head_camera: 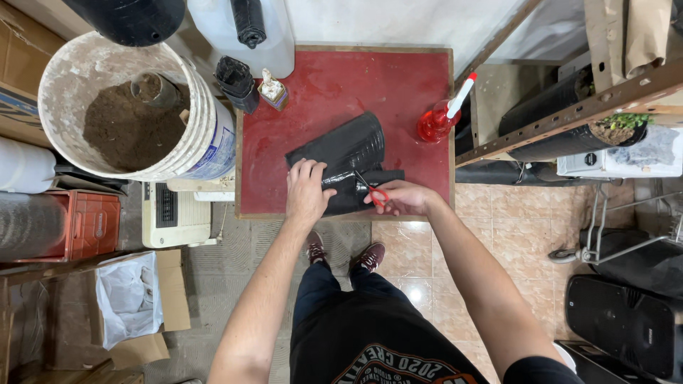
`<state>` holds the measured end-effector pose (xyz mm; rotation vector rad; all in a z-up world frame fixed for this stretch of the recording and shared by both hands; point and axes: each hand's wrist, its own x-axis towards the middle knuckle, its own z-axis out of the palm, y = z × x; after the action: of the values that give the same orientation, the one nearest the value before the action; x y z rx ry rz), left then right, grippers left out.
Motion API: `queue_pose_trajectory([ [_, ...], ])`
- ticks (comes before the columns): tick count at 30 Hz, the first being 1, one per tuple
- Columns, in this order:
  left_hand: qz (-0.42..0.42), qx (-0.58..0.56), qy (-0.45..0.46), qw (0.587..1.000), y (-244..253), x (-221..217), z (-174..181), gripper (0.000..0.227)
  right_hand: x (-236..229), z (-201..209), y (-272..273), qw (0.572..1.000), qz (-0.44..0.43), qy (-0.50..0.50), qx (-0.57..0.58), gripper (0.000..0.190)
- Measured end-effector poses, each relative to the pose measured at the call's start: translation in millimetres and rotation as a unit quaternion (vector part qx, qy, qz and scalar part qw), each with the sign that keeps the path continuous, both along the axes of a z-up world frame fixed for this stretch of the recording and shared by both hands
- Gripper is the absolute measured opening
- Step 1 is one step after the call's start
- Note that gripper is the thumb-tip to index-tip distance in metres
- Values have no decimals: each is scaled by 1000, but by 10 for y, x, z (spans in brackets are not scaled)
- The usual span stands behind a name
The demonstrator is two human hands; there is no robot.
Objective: The person uses red-handled scissors to cut a black plastic nursery pot placed on a red workbench. They make a long vertical cut along the side of the pot, then rotate it to continue cutting around the circumference. The pot is eventually cut into two separate pieces.
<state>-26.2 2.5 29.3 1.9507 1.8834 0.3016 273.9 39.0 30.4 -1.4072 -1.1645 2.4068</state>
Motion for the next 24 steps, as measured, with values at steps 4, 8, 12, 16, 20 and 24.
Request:
queue_pose_trajectory([
  [4,-20,-8,15,1000,-17,-51,160,77,-196,82,26,1000,-21,3,21,59],
  [8,-48,-95,15,994,73,-152,419,73,-247,125,17,998,-34,7,50,58],
  [12,-42,-139,-74,987,159,-238,950,63,-307,212,-77,995,-34,9,92,60],
  [16,-28,-194,-64,979,232,-177,1372,93,-473,185,-235,992,-47,13,119,61],
  [20,-93,-167,63,980,300,-165,980,116,-599,153,-386,988,-104,12,112,54],
  [24,-165,-71,122,976,150,-136,704,119,-698,229,-465,987,-138,2,87,49],
])
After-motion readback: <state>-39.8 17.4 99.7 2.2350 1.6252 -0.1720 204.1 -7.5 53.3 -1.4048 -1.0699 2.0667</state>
